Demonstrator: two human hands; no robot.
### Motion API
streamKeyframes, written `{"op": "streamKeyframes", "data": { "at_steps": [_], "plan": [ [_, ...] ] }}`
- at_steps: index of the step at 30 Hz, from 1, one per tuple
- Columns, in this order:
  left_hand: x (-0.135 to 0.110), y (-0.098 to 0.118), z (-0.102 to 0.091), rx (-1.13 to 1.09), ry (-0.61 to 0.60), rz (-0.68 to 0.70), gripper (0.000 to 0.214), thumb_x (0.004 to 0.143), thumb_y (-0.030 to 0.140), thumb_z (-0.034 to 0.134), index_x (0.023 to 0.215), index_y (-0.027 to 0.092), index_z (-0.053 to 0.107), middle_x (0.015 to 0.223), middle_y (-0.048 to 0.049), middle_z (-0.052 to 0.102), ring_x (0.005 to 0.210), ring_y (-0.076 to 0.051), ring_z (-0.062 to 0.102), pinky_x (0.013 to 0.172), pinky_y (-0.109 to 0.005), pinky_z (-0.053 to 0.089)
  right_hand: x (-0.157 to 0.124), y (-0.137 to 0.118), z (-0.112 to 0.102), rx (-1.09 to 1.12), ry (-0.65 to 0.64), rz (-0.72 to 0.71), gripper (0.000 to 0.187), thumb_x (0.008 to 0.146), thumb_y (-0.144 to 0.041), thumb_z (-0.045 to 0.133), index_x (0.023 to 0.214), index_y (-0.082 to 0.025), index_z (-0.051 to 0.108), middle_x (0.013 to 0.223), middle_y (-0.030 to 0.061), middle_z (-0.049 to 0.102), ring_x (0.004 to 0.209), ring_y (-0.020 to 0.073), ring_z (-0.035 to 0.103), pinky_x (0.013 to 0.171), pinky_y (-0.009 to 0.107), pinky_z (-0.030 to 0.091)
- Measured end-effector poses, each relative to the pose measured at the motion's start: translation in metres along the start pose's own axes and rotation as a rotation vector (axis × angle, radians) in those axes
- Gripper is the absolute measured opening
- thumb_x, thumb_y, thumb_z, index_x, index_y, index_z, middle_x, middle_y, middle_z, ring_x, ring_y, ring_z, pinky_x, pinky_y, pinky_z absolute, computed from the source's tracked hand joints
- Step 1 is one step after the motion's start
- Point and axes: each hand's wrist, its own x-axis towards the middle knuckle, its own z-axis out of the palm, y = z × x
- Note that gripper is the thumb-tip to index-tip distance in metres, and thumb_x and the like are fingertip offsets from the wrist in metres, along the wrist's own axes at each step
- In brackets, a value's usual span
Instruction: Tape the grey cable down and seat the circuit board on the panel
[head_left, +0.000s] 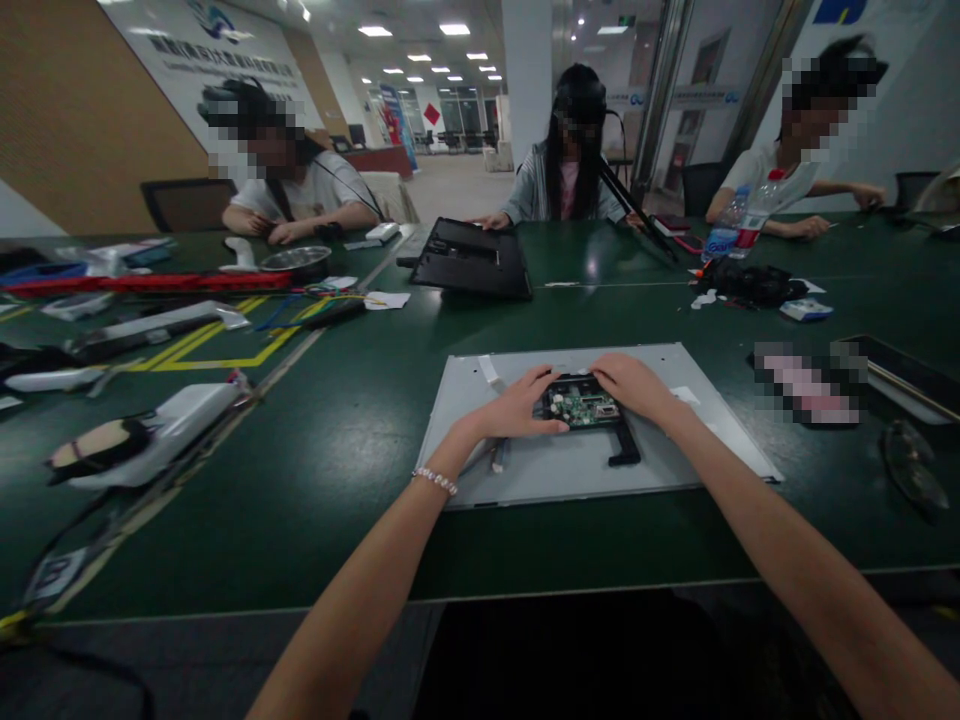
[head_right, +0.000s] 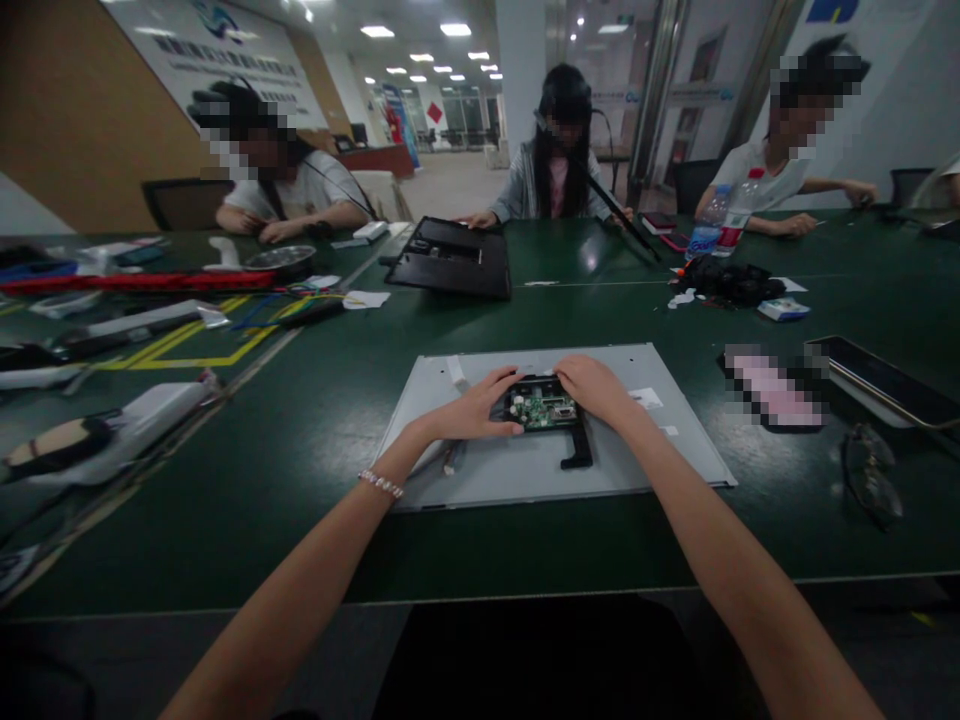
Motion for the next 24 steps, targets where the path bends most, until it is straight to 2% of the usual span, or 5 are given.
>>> {"op": "streamKeyframes", "data": {
  "at_steps": [4, 11, 17, 24],
  "plan": [
    [0.001, -0.002, 0.001, -0.009, 0.015, 0.014, 0.096, 0.075, 0.065, 0.065, 0.152, 0.020, 0.030, 0.160, -0.0167, 0.021, 0.146, -0.038, 0.023, 0.119, -0.052, 0.023, 0.001, 0.005, 0.004, 0.089, 0.023, 0.008, 0.024, 0.093, -0.013, 0.050, 0.102, -0.017, 0.072, 0.105, 0.0102, 0.073, 0.100, 0.0229, 0.065, 0.093, 0.038, 0.049],
    [0.001, -0.003, 0.001, 0.038, 0.003, 0.023, 0.095, 0.077, 0.065, 0.062, 0.153, 0.020, 0.026, 0.161, -0.0175, 0.019, 0.146, -0.038, 0.022, 0.119, -0.052, 0.023, 0.001, 0.008, 0.012, 0.258, 0.116, 0.053, 0.019, 0.089, -0.013, 0.059, 0.095, -0.020, 0.075, 0.098, 0.0069, 0.074, 0.094, 0.0212, 0.067, 0.089, 0.038, 0.051],
    [0.001, -0.005, 0.002, 0.048, -0.005, 0.021, 0.095, 0.079, 0.064, 0.061, 0.154, 0.021, 0.024, 0.161, -0.0174, 0.017, 0.146, -0.038, 0.022, 0.118, -0.052, 0.024, 0.002, 0.011, 0.017, 0.300, 0.149, 0.078, 0.017, 0.087, -0.013, 0.062, 0.090, -0.021, 0.077, 0.096, 0.0070, 0.074, 0.091, 0.0217, 0.067, 0.087, 0.037, 0.051],
    [0.001, -0.004, 0.001, 0.037, -0.008, 0.008, 0.096, 0.077, 0.064, 0.063, 0.154, 0.018, 0.027, 0.160, -0.0183, 0.019, 0.146, -0.038, 0.022, 0.119, -0.052, 0.024, 0.008, 0.009, 0.016, 0.281, 0.130, 0.095, 0.017, 0.089, -0.014, 0.061, 0.091, -0.018, 0.076, 0.095, 0.0082, 0.074, 0.091, 0.0216, 0.067, 0.086, 0.036, 0.050]
  ]
}}
